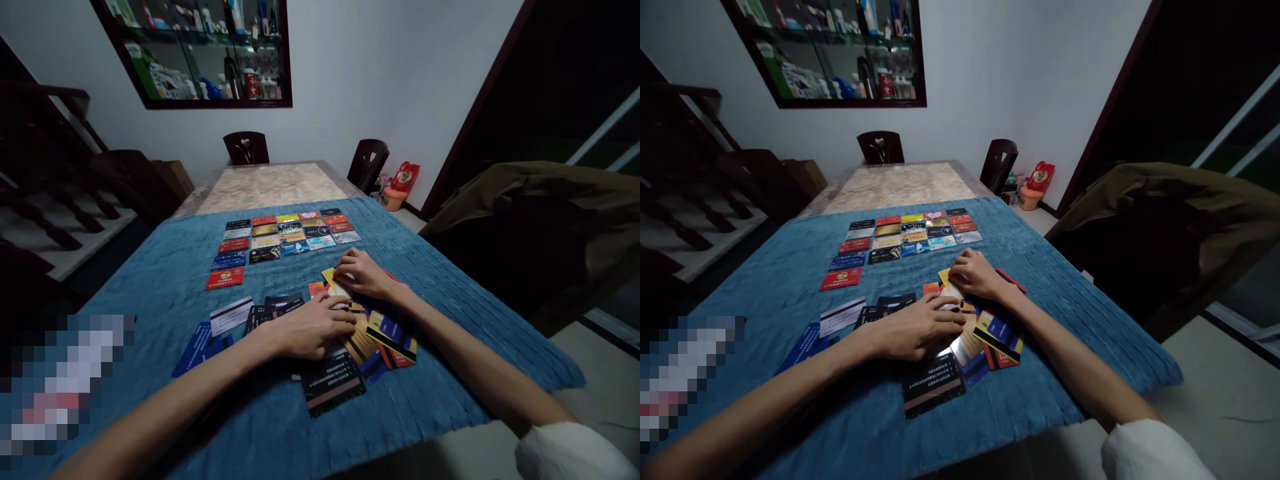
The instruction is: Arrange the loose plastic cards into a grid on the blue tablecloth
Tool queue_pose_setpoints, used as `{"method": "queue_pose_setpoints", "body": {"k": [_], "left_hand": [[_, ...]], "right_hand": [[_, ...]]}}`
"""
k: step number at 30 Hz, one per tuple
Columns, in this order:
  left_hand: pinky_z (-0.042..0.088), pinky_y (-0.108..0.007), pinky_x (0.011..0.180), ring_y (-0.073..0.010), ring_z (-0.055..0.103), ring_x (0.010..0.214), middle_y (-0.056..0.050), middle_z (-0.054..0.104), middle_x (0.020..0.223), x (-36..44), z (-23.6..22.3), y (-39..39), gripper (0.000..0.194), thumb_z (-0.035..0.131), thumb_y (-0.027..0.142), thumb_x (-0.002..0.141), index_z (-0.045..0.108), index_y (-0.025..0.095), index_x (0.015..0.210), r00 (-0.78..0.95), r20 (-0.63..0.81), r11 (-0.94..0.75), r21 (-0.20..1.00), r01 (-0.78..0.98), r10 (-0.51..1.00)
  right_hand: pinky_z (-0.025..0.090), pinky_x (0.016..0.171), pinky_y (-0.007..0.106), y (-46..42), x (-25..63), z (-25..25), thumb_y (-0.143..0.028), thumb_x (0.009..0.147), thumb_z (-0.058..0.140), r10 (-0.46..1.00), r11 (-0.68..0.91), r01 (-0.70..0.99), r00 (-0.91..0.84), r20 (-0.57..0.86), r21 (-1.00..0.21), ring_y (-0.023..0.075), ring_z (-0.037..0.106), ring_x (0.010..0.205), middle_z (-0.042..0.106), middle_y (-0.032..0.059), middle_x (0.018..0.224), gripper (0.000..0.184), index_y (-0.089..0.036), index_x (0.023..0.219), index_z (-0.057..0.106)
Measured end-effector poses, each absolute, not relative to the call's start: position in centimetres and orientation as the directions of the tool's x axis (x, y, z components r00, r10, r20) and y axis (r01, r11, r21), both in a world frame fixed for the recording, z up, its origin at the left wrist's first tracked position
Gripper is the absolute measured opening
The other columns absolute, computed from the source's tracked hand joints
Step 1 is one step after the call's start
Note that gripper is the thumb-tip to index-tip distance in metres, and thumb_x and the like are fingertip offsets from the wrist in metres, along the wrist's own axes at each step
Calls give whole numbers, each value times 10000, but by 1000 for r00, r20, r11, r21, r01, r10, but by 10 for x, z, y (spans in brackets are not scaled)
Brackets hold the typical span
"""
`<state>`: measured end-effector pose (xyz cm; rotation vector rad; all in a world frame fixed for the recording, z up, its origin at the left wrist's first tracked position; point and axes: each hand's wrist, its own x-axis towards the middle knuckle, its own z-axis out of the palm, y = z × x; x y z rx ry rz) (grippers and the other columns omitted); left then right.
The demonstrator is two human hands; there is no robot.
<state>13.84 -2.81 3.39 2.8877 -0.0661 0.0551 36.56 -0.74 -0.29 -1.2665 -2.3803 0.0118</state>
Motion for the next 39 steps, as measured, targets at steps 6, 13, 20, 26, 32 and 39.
{"method": "queue_pose_setpoints", "body": {"k": [6,13,20,26,32,39], "left_hand": [[358,-486,1065,-311,462,1267,-131,637,1198,128,32,-19,218,515,182,882,618,188,1074,989,81,-981,162,112,126],[418,-441,982,-274,489,1155,-116,574,1176,114,29,-8,226,500,189,906,596,199,1110,958,58,-948,173,266,279],[416,-436,967,-267,492,1118,-99,584,1148,107,24,2,187,559,214,886,614,199,1065,943,84,-925,241,295,323],[424,-407,926,-251,525,1066,-105,610,1099,106,24,4,188,512,268,938,637,182,1048,952,65,-946,143,289,301],[440,-382,932,-235,562,1054,-107,660,1041,102,34,9,228,483,258,959,684,171,1023,954,110,-950,175,259,280],[480,-303,822,-183,618,888,-82,690,896,97,36,20,277,452,213,965,700,161,852,917,214,-914,308,263,336]], "right_hand": [[359,864,379,-12,365,-4,-296,970,532,773,596,779,-490,402,-197,234,497,1008,708,85,963,228,-209,949,742],[393,870,399,-24,358,0,-314,931,584,715,683,693,-568,408,-232,238,501,1003,697,83,962,186,-193,957,723],[397,902,421,-38,349,11,-406,862,681,685,729,625,-655,319,-279,242,483,1022,673,78,1006,247,-185,966,720],[389,904,437,-42,347,12,-513,824,700,679,734,620,-671,298,-277,254,470,1028,650,88,1018,376,-179,996,706],[414,896,440,-41,347,6,-445,820,717,661,750,596,-662,354,-287,257,490,1032,672,86,998,326,-183,1012,706],[446,842,395,-32,345,-7,-170,879,585,644,756,571,-560,521,-321,220,533,922,691,70,893,159,-190,982,704]]}}
